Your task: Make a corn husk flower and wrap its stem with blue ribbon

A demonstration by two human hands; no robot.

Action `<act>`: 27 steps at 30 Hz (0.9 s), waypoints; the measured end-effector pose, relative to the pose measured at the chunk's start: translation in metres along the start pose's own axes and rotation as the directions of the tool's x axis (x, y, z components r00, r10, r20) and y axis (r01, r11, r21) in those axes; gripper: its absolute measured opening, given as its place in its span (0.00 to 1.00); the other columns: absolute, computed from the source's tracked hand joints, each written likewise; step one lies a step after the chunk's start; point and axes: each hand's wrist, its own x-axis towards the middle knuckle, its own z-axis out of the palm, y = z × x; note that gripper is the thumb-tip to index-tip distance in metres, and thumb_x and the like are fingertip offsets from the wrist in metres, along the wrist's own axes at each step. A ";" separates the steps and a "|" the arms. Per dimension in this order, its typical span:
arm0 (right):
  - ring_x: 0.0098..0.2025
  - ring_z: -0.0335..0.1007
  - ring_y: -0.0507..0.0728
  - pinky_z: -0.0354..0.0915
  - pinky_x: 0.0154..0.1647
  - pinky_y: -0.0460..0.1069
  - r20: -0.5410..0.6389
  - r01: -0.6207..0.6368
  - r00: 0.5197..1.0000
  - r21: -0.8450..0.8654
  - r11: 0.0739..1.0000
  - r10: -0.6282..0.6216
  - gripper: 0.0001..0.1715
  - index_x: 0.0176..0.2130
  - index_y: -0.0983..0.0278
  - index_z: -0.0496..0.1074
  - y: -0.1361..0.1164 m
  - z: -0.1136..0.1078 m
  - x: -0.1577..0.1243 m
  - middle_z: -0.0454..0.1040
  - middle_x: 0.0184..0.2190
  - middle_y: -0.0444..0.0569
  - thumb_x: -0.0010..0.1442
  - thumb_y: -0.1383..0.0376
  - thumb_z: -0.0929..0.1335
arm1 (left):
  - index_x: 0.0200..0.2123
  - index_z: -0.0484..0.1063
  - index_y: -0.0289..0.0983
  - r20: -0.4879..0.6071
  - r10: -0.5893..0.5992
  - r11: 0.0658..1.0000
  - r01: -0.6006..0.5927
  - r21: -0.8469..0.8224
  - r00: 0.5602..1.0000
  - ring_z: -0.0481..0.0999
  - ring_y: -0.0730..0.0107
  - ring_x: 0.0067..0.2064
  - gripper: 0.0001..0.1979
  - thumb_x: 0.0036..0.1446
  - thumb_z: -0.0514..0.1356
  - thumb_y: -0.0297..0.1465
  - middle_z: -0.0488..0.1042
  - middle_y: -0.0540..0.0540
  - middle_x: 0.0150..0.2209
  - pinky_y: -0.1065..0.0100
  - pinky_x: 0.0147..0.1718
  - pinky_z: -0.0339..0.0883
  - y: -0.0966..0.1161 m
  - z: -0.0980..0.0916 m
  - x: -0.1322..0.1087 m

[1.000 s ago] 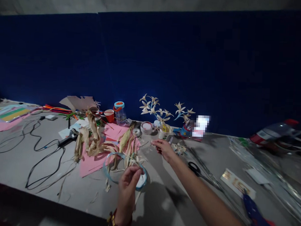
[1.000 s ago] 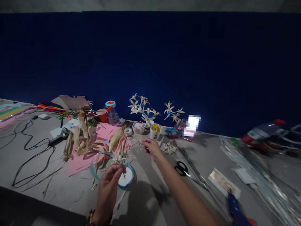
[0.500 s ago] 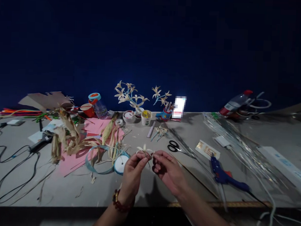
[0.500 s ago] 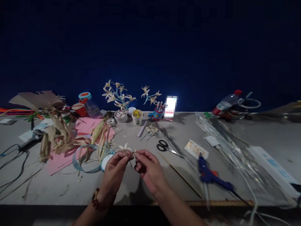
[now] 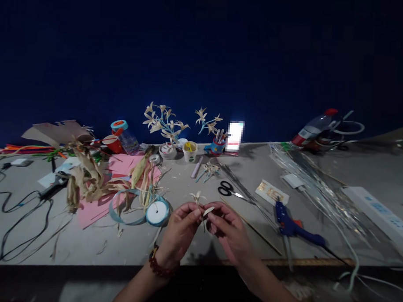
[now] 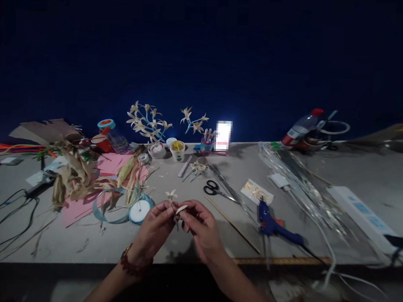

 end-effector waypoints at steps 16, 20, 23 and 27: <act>0.31 0.69 0.54 0.64 0.32 0.48 0.261 0.450 0.887 -0.299 0.842 -0.381 0.03 0.33 0.58 0.80 -0.009 -0.022 0.010 0.74 0.27 0.45 0.58 0.67 0.74 | 0.25 0.78 0.34 0.069 -0.136 0.990 0.134 0.030 0.988 0.71 0.72 0.31 0.09 0.46 0.74 0.32 0.75 0.46 0.29 0.68 0.38 0.65 0.000 0.005 0.002; 0.31 0.69 0.55 0.63 0.31 0.49 0.282 0.569 0.823 -0.413 0.711 -0.494 0.06 0.33 0.58 0.78 -0.021 -0.021 0.008 0.73 0.27 0.45 0.60 0.69 0.72 | 0.25 0.78 0.34 0.039 -0.035 0.988 0.028 0.153 0.999 0.72 0.70 0.33 0.09 0.47 0.73 0.32 0.76 0.46 0.30 0.68 0.39 0.64 0.006 0.009 -0.001; 0.34 0.69 0.57 0.65 0.35 0.51 0.298 0.661 0.737 -0.504 0.555 -0.607 0.07 0.34 0.58 0.77 -0.033 -0.020 0.007 0.72 0.29 0.46 0.59 0.71 0.72 | 0.26 0.78 0.34 0.023 0.020 0.971 -0.025 0.239 1.000 0.72 0.69 0.34 0.09 0.49 0.72 0.33 0.76 0.47 0.29 0.69 0.40 0.63 0.007 0.009 -0.003; 0.42 0.70 0.58 0.66 0.43 0.53 0.350 0.701 0.663 -0.601 0.384 -0.662 0.08 0.35 0.58 0.78 -0.042 -0.016 0.009 0.72 0.38 0.48 0.57 0.73 0.72 | 0.27 0.77 0.35 0.037 0.041 0.958 -0.050 0.282 0.998 0.71 0.71 0.32 0.08 0.51 0.71 0.32 0.75 0.49 0.27 0.70 0.37 0.62 0.006 0.007 -0.005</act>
